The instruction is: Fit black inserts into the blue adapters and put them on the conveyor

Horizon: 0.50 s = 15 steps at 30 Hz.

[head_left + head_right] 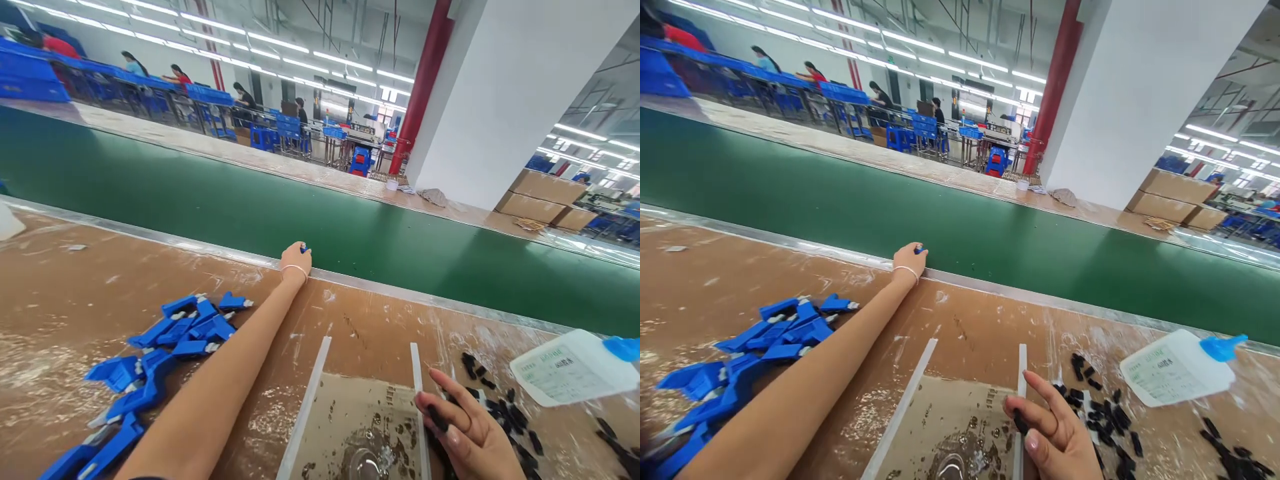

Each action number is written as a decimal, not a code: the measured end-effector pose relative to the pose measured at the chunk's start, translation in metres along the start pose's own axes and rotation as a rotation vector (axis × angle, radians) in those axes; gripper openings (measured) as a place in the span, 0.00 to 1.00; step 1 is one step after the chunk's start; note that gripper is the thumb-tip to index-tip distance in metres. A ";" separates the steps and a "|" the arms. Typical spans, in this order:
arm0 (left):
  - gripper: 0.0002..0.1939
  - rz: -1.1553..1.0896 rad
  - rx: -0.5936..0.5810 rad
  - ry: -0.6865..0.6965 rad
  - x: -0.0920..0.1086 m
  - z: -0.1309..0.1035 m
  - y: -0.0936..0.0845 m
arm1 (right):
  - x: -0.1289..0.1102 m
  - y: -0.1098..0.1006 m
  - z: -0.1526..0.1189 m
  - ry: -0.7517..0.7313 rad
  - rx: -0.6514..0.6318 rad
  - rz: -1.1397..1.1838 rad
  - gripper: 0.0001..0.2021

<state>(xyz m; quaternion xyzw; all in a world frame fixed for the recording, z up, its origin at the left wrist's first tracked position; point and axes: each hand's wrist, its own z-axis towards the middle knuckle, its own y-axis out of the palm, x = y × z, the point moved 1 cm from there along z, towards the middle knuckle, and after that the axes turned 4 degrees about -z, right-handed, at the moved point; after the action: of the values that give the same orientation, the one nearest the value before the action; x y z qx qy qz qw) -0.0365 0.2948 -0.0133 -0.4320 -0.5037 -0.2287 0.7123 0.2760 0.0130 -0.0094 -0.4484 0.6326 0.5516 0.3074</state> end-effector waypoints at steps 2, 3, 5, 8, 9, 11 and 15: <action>0.10 -0.103 -0.075 0.044 0.011 -0.017 0.000 | -0.008 0.009 -0.002 -0.011 0.008 0.057 0.27; 0.11 -0.164 -0.122 0.069 0.017 -0.029 -0.001 | -0.011 0.012 -0.003 -0.013 0.011 0.076 0.27; 0.13 -0.284 -0.241 0.113 0.031 -0.060 -0.007 | -0.016 0.016 -0.006 -0.020 0.010 0.100 0.27; 0.18 -0.397 -0.454 0.165 0.043 -0.118 -0.025 | -0.018 0.019 -0.010 -0.041 -0.007 0.111 0.26; 0.19 -0.409 -0.523 0.176 0.043 -0.139 -0.034 | -0.018 0.020 -0.011 -0.047 -0.013 0.111 0.26; 0.16 -0.405 -0.655 0.196 0.037 -0.179 -0.051 | -0.017 0.020 -0.012 -0.052 -0.025 0.106 0.26; 0.09 -0.439 -0.798 0.333 0.020 -0.233 -0.077 | -0.013 0.022 -0.014 -0.050 -0.066 0.089 0.25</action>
<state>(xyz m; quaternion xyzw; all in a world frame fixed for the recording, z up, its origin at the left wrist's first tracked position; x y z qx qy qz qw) 0.0338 0.0593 0.0069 -0.5124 -0.3352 -0.6150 0.4968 0.2627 0.0025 0.0144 -0.4157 0.6255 0.5964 0.2831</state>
